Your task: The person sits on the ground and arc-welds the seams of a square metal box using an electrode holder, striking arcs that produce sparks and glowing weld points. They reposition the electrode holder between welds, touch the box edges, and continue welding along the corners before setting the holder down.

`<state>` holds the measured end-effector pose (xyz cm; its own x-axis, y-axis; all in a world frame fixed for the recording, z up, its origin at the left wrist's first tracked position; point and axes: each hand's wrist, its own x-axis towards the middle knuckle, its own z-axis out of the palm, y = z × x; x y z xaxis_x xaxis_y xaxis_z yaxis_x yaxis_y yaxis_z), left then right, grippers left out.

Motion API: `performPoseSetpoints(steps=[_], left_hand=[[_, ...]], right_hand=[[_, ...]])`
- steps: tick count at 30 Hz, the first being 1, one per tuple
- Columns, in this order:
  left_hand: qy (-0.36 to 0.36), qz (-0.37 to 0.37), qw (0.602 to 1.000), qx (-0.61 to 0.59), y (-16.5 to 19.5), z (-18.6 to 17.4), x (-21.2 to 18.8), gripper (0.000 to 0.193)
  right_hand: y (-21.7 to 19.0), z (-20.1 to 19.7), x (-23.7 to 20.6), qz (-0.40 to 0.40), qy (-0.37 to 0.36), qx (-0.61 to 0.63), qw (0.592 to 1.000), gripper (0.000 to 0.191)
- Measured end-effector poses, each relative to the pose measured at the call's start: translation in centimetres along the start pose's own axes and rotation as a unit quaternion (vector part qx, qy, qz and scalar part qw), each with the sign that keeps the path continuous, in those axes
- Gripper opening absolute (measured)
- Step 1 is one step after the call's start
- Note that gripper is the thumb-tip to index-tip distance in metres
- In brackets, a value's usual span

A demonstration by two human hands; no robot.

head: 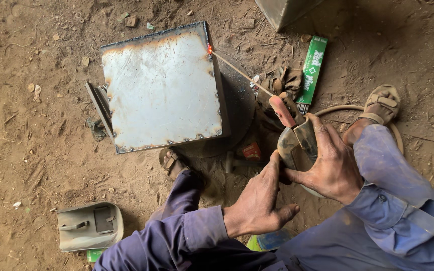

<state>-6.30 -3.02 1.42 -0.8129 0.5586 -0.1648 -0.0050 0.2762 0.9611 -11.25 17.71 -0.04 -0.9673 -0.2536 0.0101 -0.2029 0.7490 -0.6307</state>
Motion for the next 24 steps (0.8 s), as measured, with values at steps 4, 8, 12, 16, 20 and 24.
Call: performPoseSetpoints(steps=[4,8,12,16,20,24], left_hand=[[0.006,0.002,1.000,0.008,0.0,0.1,0.1,0.115],[0.009,-0.010,1.000,0.000,0.0,0.3,0.1,0.108],[0.014,-0.009,1.000,-0.004,-0.1,0.5,0.0,0.110],[0.008,-0.014,1.000,0.018,-0.1,0.6,0.1,0.115],[0.000,-0.048,0.999,0.011,-0.3,0.6,-0.2,0.119],[0.012,0.044,0.998,0.051,-0.8,0.4,-0.2,0.118]], right_hand=[[-0.2,0.0,0.1,-0.010,0.009,-0.007,1.000,0.130],[-0.9,-0.3,0.1,0.012,0.010,-0.001,1.000,0.126],[-1.6,-0.5,0.1,0.053,-0.002,0.004,0.999,0.122],[-1.4,-0.2,-0.1,0.077,-0.004,-0.005,0.997,0.122],[-0.2,0.3,-0.2,0.028,-0.012,-0.026,0.999,0.110],[0.7,0.4,-0.4,-0.038,0.044,0.010,0.998,0.122]])
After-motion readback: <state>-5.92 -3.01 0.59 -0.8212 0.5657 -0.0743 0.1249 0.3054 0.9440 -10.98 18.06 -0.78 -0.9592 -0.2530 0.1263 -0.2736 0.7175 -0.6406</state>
